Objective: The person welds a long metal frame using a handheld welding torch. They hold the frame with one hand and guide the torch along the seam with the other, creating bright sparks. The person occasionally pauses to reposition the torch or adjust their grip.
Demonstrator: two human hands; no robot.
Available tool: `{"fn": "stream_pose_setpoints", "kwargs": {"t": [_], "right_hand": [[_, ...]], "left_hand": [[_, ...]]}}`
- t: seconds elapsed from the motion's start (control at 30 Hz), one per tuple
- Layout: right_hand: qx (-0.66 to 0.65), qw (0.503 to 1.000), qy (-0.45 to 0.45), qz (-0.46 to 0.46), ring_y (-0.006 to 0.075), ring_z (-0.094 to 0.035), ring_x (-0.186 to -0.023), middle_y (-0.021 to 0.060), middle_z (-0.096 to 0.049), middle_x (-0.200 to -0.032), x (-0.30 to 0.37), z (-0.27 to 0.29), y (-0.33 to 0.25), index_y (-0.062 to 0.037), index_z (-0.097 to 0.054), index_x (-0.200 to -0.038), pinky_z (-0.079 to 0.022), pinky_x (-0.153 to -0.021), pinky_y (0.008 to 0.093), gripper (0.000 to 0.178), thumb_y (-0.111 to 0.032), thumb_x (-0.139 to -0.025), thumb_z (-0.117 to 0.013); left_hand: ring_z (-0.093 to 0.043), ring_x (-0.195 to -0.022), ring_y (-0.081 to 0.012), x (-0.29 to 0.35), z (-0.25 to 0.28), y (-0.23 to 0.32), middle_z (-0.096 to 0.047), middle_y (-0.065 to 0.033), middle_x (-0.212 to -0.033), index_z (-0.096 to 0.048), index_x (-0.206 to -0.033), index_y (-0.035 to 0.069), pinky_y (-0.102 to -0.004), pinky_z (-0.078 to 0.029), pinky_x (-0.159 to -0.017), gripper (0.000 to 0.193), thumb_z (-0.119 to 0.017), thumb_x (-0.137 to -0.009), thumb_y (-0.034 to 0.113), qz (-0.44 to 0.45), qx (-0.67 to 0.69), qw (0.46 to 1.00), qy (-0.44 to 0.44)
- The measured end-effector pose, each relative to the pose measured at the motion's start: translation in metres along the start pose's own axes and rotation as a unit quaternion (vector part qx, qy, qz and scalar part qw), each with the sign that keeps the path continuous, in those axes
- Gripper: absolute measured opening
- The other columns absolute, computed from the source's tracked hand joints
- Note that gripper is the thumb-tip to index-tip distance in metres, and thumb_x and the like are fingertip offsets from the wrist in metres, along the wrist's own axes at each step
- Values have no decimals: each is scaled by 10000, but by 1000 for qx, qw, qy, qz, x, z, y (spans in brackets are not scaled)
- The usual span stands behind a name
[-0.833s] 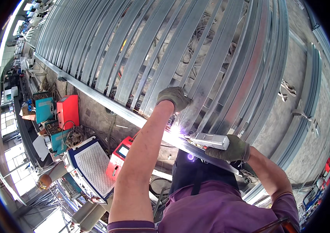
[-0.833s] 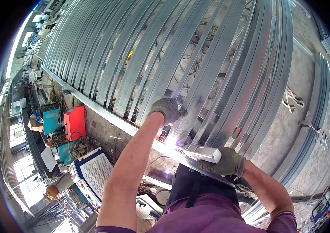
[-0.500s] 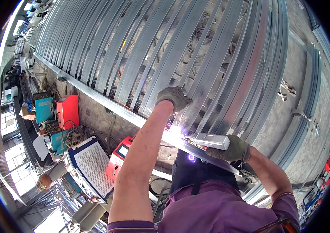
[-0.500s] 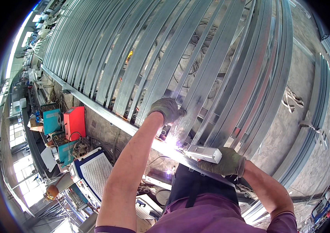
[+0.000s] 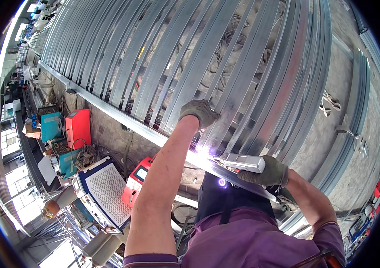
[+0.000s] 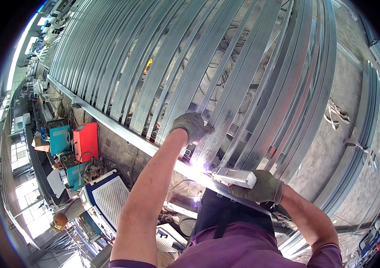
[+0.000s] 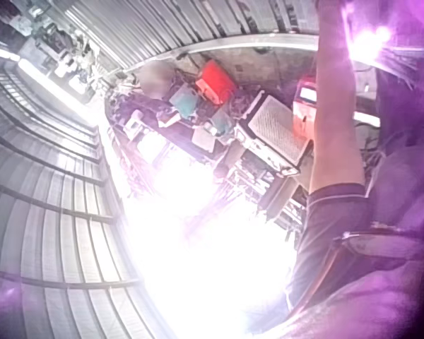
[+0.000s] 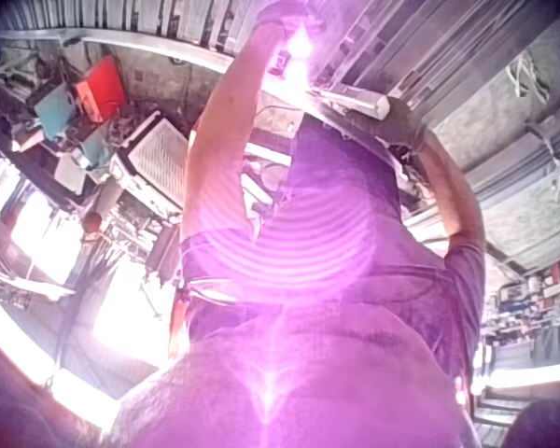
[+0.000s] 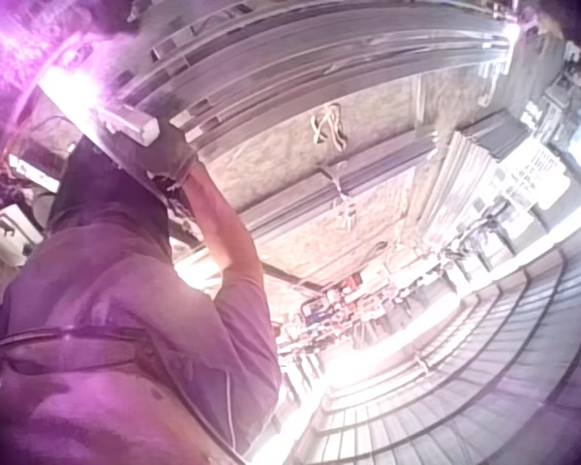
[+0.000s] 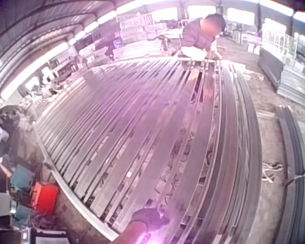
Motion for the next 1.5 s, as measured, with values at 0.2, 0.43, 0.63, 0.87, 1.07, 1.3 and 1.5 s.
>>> {"fn": "stream_pose_setpoints", "kwargs": {"t": [0.2,0.43,0.63,0.87,1.07,1.3,1.5], "right_hand": [[-16,1000,-10,1,327,-791,-1194,157,-820,-1262,3,-2,3,-173,-707,-1507,-629,-1032,404,678,-658,-1033,-722],[-1,1000,-19,-9,300,-796,-1196,158,-822,-1279,2,-3,7,-131,-707,-1501,-625,-1031,383,678,-600,-1017,-779],[1,1000,-14,-4,273,-798,-1209,149,-823,-1300,4,-3,12,-113,-710,-1499,-622,-1030,371,647,-536,-1019,-812],[-11,1000,-9,6,336,-786,-1205,163,-818,-1273,5,-5,15,-155,-710,-1503,-625,-1052,404,698,-665,-1028,-723],[-26,1000,-12,-8,326,-788,-1204,157,-819,-1275,8,-4,14,-158,-708,-1507,-626,-1052,400,699,-664,-1025,-728],[21,1000,-1,4,350,-803,-1139,163,-827,-1227,9,-6,26,-175,-712,-1502,-647,-991,418,720,-706,-1015,-705],[19,1000,3,5,352,-806,-1122,163,-829,-1216,10,-5,23,-175,-715,-1496,-648,-973,421,734,-722,-1007,-709]], "left_hand": [[-818,-1050,-285,0,0,0,-848,-115,-943,-879,-876,56,-454,-589,-1044,727,-554,-1097,667,9,3,1000,-3],[-818,-1069,-279,0,0,-1,-854,-103,-964,-886,-924,69,-452,-587,-1059,712,-543,-1097,669,7,7,1000,14],[-808,-1106,-285,1,0,0,-854,-106,-1021,-889,-941,81,-454,-576,-1084,705,-535,-1104,668,9,2,1000,-15],[-809,-1110,-289,1,0,-1,-855,-97,-1026,-890,-958,83,-458,-575,-1088,710,-537,-1095,685,3,2,1000,12],[-807,-1115,-297,0,-1,-1,-854,-107,-1043,-884,-876,87,-461,-576,-1084,731,-528,-1101,685,7,4,1000,-12],[-812,-1100,-260,-2,-2,-2,-859,-76,-975,-887,-854,99,-449,-577,-1084,729,-526,-1103,681,4,-8,1000,18],[-818,-1073,-260,-2,-1,-2,-863,-66,-955,-899,-901,89,-440,-582,-1069,713,-535,-1110,664,7,-11,1000,22]]}}
Point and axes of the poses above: each hand's wrist, its own x-axis away from the middle knuckle, its own z-axis out of the back of the hand, y = z × x, the point moved 7 cm from there along -x, towards the middle knuckle
